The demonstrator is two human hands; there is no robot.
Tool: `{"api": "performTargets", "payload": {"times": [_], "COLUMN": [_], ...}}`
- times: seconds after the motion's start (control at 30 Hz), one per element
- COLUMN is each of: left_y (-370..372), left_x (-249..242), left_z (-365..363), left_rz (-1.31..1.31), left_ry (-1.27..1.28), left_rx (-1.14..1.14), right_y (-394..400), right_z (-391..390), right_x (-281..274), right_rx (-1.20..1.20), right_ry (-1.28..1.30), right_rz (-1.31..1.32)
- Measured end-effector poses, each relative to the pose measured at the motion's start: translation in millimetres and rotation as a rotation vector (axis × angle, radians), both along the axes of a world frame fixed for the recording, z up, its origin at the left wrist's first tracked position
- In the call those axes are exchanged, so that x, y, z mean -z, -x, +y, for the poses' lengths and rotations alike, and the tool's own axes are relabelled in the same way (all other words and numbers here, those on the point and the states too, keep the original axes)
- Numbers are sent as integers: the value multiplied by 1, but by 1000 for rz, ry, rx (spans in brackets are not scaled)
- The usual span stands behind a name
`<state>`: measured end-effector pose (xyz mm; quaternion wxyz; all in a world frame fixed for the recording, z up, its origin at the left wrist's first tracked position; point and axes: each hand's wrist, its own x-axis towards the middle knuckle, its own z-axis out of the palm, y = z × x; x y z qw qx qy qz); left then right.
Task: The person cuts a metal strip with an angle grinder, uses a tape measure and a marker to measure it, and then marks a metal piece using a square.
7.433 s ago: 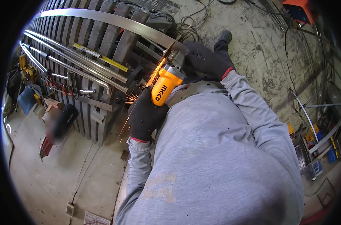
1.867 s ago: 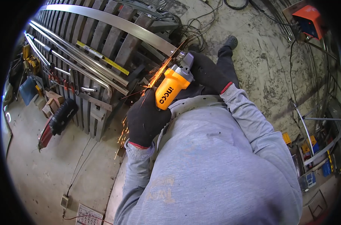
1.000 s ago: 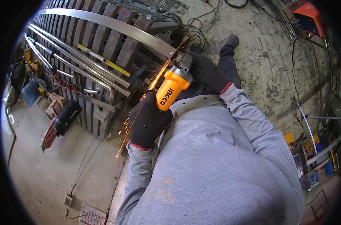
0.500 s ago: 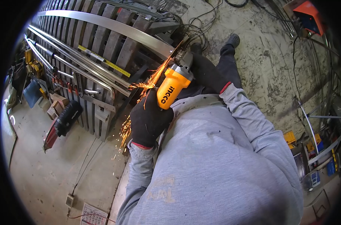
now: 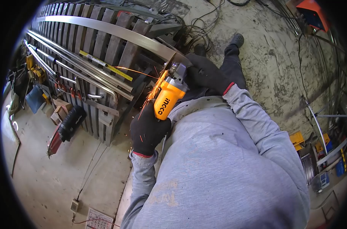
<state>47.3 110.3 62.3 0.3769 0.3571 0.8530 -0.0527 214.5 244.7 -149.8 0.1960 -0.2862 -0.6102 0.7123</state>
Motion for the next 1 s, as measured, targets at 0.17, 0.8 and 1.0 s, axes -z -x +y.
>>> {"api": "performTargets", "payload": {"times": [0.17, 0.8, 1.0], "left_y": [-3, 1, 3], "left_x": [-7, -5, 0], "left_z": [8, 10, 3], "left_rz": [6, -24, -54], "left_ry": [7, 23, -37], "left_rx": [16, 44, 10], "right_y": [1, 4, 11], "right_z": [-3, -15, -22], "right_x": [-3, -14, -12], "right_rx": [-19, -122, 8], "right_ry": [2, 102, 29], "right_rz": [9, -124, -30]}}
